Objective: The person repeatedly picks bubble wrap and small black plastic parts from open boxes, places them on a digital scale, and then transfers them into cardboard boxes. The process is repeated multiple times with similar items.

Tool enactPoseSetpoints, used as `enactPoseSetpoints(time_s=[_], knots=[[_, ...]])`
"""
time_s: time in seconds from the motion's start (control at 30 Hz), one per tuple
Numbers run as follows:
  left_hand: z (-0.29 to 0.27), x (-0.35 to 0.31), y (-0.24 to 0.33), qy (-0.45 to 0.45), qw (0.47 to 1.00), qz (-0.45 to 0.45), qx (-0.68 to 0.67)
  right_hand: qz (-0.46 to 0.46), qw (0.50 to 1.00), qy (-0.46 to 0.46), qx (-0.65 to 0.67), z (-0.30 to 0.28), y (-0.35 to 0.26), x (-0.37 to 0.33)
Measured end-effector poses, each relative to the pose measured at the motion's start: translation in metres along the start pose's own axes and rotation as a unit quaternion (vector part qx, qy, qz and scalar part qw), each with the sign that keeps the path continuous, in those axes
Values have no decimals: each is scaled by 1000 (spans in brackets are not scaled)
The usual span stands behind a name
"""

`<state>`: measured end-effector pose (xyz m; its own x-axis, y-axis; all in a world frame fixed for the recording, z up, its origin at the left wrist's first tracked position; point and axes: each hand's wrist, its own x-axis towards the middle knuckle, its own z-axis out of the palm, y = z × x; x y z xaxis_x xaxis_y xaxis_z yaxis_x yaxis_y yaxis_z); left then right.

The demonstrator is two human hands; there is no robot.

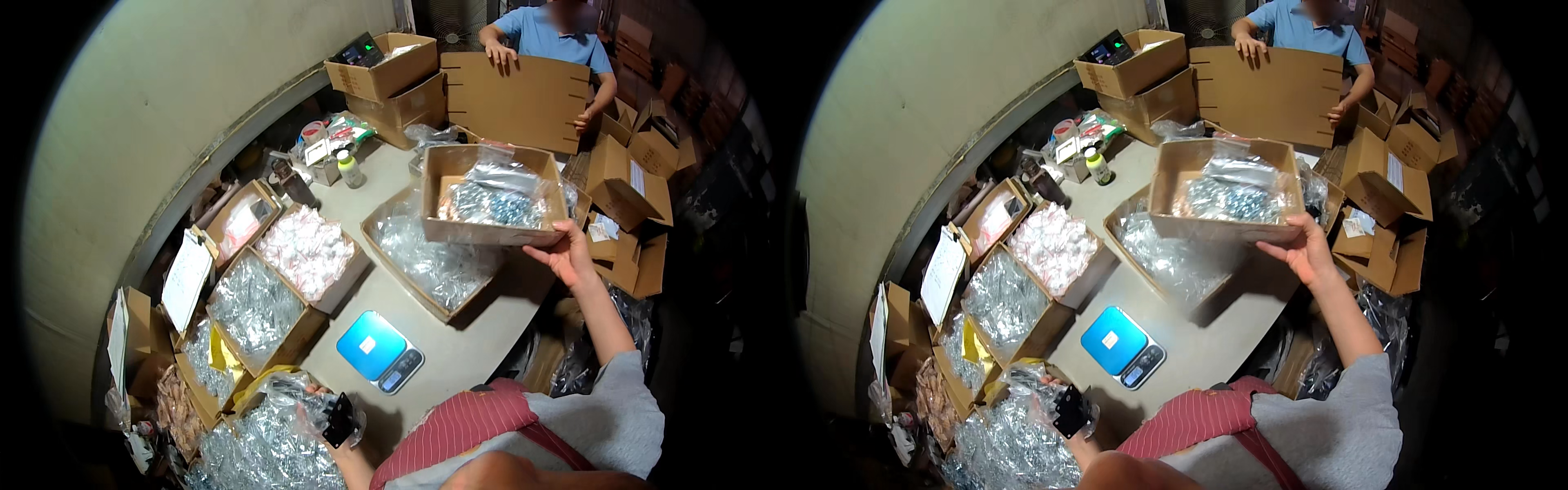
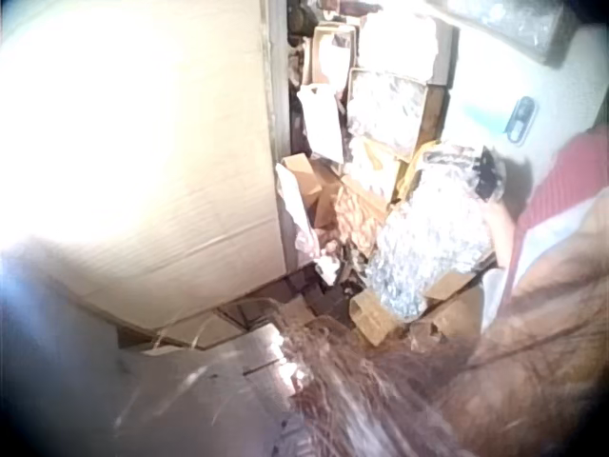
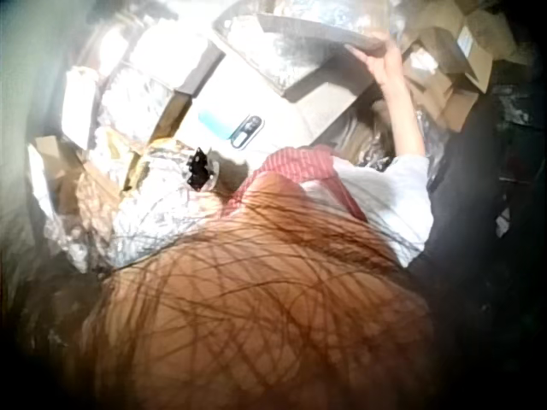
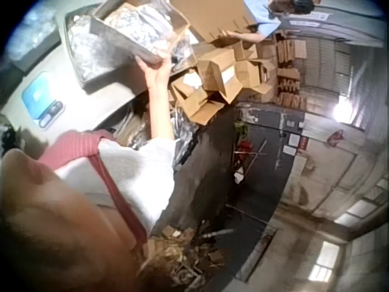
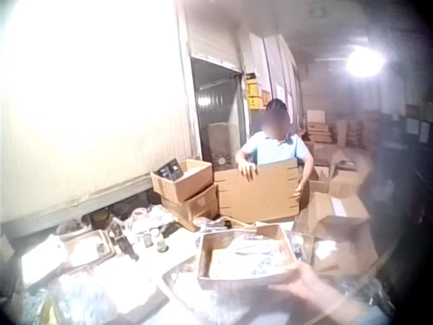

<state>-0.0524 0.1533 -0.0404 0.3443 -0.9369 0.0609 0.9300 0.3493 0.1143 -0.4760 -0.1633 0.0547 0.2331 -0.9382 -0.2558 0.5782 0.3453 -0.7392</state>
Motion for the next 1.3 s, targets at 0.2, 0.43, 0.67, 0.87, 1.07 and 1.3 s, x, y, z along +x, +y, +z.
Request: enactPoseSetpoints(time_s=[0.2, 0.43, 0.67, 0.87, 1.07, 1.3], knots=[[-3, 24, -31, -31, 997, -64, -10, -116, 988, 44, -89, -39, -50, 80], [6, 49, -59, 54, 997, -62, 0, -368, 835, 160, -376, -97, -98, 180], [23, 93, -95, 198, 970, 23, 139, -417, 599, 169, -663, -108, -106, 235], [50, 142, -130, 183, 970, -19, 158, -417, 580, 43, -699, -85, -123, 221], [55, 223, -153, 194, 926, -80, 313, -459, 561, 69, -686, -100, -147, 200], [66, 356, -256, 174, 857, -258, 410, -513, 683, 242, -460, -158, -147, 157]])
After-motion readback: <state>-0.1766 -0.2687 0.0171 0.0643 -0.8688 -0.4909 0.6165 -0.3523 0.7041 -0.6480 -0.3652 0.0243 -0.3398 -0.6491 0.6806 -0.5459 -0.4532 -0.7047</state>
